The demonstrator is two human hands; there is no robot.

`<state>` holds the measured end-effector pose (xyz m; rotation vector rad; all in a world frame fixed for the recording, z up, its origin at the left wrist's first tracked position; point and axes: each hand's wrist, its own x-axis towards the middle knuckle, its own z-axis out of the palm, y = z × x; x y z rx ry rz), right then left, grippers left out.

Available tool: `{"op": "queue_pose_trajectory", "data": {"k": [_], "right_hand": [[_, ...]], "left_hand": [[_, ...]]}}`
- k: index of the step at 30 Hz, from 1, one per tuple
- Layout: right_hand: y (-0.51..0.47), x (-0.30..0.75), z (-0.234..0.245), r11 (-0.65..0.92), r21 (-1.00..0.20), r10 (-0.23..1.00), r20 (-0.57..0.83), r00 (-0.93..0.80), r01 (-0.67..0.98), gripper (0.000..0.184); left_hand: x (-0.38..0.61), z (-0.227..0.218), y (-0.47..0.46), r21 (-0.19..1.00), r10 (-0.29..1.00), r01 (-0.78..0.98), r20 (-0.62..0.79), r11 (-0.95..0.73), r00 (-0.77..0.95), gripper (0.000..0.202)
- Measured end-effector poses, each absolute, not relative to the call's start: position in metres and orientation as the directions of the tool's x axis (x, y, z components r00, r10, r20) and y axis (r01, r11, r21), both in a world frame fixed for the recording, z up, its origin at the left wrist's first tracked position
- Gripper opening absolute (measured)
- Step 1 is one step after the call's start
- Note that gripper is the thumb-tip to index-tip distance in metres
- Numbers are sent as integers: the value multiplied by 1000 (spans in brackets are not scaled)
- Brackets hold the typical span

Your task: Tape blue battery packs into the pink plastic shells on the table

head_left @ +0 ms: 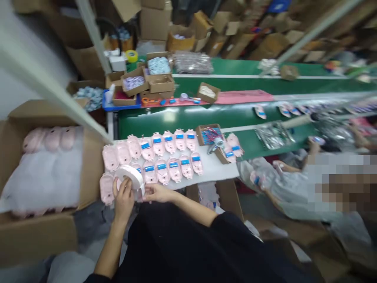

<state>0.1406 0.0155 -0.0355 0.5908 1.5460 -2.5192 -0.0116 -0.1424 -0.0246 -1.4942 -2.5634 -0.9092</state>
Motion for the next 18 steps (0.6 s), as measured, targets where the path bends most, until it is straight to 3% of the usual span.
{"op": "queue_pose_trajectory", "data": {"k": [3,8,11,14,18], "right_hand": [[36,170,-31,-360,-859,88,-419,-904,363,39],[108,235,-49,86,-910,126,-394,-910,406,27],[194,271,-57,204,-869,372,-357,-857,451,28],[309,295,-61,266,-682,684,-364,-632,681,29],[441,305,-72,347,-358,822,-329,-465,867,35]], "left_hand": [[-23,-27,-93,492,783,809,344,320,-519,41],[0,-22,-27,505,799,824,369,257,-476,37],[39,-17,-5,457,801,856,404,241,-441,30],[78,-12,10,421,775,854,410,306,-480,29],[114,-6,20,381,761,840,384,386,-523,33]]}}
